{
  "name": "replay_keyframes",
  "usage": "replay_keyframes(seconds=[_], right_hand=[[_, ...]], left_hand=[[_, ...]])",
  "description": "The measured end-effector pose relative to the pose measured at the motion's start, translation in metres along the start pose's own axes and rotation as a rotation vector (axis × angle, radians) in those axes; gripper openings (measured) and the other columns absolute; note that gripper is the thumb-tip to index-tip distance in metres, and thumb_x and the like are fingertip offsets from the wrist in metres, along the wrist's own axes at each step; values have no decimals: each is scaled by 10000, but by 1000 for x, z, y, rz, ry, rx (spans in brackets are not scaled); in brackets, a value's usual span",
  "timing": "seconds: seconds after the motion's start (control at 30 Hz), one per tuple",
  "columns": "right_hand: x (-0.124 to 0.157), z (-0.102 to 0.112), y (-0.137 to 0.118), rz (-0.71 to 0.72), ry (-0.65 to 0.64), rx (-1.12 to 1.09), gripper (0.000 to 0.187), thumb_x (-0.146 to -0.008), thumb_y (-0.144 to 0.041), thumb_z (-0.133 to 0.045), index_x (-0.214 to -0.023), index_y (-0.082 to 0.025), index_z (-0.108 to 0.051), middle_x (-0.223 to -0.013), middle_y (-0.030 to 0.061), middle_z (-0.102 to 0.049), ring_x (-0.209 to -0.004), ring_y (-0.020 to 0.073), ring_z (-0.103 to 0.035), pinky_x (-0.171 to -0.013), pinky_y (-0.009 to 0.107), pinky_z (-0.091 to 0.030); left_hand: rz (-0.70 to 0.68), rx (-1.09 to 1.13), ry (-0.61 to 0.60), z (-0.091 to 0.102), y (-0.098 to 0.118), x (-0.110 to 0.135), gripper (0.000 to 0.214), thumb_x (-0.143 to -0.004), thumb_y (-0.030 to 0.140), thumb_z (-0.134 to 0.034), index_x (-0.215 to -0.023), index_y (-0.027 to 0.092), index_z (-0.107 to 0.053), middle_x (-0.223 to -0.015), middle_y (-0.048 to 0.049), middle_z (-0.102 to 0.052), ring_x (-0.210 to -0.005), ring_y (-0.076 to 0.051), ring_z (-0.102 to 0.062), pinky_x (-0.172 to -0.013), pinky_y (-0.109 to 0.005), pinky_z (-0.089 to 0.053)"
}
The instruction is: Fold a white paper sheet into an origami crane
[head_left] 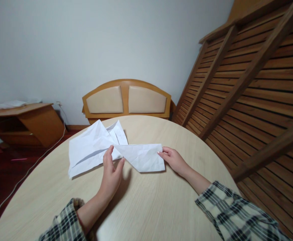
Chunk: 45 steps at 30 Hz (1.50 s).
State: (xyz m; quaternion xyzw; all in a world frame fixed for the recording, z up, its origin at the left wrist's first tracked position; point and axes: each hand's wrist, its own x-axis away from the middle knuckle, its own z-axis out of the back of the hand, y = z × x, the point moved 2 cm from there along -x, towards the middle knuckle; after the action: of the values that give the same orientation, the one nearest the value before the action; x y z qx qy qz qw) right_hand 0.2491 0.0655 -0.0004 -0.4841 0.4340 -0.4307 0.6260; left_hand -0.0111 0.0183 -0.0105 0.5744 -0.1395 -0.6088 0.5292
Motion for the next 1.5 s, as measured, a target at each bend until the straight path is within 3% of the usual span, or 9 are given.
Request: replay_keyframes(seconds=[0.23,0.5,0.73,0.9,1.0,1.13,1.23,1.5], right_hand=[[-3,6,9,-45,12,111,378,-767,-503,-679,-886,-145,-713,-822,88,-727,-776,232,-657,-687,337,-480],[-5,8,11,-24,26,166,349,-766,-474,-663,-861,-142,-713,-830,94,-729,-769,227,-653,-691,340,-476],[-4,8,11,-20,42,186,334,-769,-466,-678,-889,-154,-663,-779,65,-703,-739,211,-649,-677,328,-479],[-3,9,11,1,119,146,434,-798,-463,-635,-1116,-198,-503,-700,1,-644,-681,191,-609,-652,311,-442],[-4,11,12,29,138,152,419,-828,-423,-579,-1172,-200,-494,-667,-26,-576,-651,177,-564,-647,308,-437],[-7,14,14,74,149,211,210,-845,-292,-488,-956,-205,-644,-848,38,-612,-767,178,-583,-738,331,-473],[-8,18,14,145,148,318,227,-801,-167,-476,-793,-204,-699,-932,65,-647,-902,200,-606,-847,354,-471],[-6,19,5,239,-3,486,328,-803,-42,-478,-829,-211,-759,-916,62,-712,-913,197,-650,-867,341,-467]], left_hand=[[-278,-184,-18,7,27,5,602,-949,236,-510,-1497,272,-264,-1520,-135,-324,-1436,-303,-287,-1175,-567,-256],[-379,-248,-302,-1,29,13,636,-930,169,-473,-1511,240,-226,-1485,-160,-412,-1387,-299,-386,-1139,-565,-340],[-361,-422,-571,-12,14,20,338,-936,237,-465,-1238,192,-610,-1309,-141,-625,-1261,-315,-541,-1076,-559,-427],[-360,-458,-598,-12,15,19,313,-948,255,-450,-1186,185,-642,-1328,-146,-620,-1266,-317,-543,-1077,-556,-430],[-367,-484,-613,-11,16,19,323,-958,264,-430,-1186,169,-637,-1331,-154,-617,-1266,-319,-544,-1076,-551,-433],[-372,-487,-625,-11,17,19,327,-963,265,-419,-1184,160,-636,-1332,-160,-614,-1272,-321,-539,-1079,-548,-431],[-367,-477,-613,-11,16,19,321,-959,265,-431,-1188,172,-636,-1330,-153,-616,-1271,-318,-539,-1080,-544,-431],[-385,-531,-652,-12,15,20,443,-959,210,-427,-1392,187,-513,-1391,-137,-570,-1312,-300,-492,-1093,-543,-413]])
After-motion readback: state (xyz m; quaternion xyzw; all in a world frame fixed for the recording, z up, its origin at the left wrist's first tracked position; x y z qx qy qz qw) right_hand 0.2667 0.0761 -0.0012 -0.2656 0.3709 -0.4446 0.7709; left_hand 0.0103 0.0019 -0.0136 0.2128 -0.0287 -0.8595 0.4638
